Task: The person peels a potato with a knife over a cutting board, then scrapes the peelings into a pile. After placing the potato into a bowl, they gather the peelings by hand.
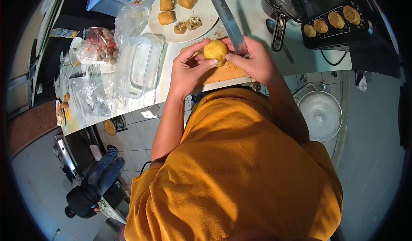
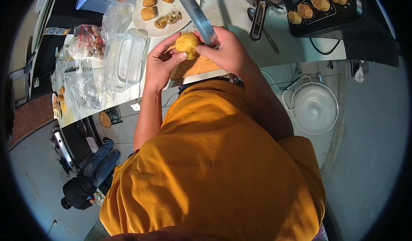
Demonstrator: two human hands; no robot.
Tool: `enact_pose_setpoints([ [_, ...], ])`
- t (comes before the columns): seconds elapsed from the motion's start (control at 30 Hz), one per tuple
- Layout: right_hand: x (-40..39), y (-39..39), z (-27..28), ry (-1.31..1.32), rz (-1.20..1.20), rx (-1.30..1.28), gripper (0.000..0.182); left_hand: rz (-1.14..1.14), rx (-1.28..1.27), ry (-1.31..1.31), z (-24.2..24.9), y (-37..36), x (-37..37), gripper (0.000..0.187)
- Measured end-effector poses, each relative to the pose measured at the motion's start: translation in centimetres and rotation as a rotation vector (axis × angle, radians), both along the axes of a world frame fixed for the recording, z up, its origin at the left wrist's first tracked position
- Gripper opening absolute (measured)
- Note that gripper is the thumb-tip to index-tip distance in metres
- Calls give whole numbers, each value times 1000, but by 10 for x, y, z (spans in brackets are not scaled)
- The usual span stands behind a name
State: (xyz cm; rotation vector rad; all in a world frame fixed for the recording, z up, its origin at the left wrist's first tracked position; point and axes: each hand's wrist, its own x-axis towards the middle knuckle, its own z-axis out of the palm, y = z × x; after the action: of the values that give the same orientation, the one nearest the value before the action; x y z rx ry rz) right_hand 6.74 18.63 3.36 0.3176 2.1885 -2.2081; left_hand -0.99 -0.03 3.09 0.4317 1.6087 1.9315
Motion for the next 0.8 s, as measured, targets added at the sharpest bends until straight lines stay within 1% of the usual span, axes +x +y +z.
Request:
enact_pose_setpoints([
  [0.07,0,0,2,-34,23,3,36,2,1,-6,0,0,0,53],
  [0.17,-1,0,-7,32,1,-18,36,6,31,-16,-2,1,1,53],
  [0.23,-2,0,-12,115,-73,-52,30,15,59,-18,-4,1,0,53],
  [0.27,-2,0,-10,116,-71,-52,30,12,63,-5,-4,1,0,53],
  [0.33,-1,2,-4,39,-97,31,29,10,66,5,-5,0,0,52],
  [0.47,0,8,-12,-52,-143,62,31,70,164,-77,-10,-3,-4,49],
  [0.53,0,11,-20,-59,-187,375,30,83,200,-115,-12,-8,-8,48],
  [0.57,0,12,-20,-59,-186,375,30,80,240,-190,-13,-11,-9,46],
  [0.6,1,13,-17,-98,-166,444,32,75,279,-265,-13,-13,-10,44],
  [0.63,2,13,-14,-137,-147,513,34,75,280,-266,-13,-13,-11,44],
  [0.7,2,13,-10,-159,-140,528,35,90,293,-339,-14,-14,-11,48],
  [0.77,2,11,-11,-179,-131,544,35,106,286,-358,-11,-12,-10,48],
  [0.8,3,9,-14,-126,-166,494,34,123,278,-377,-10,-12,-9,47],
])
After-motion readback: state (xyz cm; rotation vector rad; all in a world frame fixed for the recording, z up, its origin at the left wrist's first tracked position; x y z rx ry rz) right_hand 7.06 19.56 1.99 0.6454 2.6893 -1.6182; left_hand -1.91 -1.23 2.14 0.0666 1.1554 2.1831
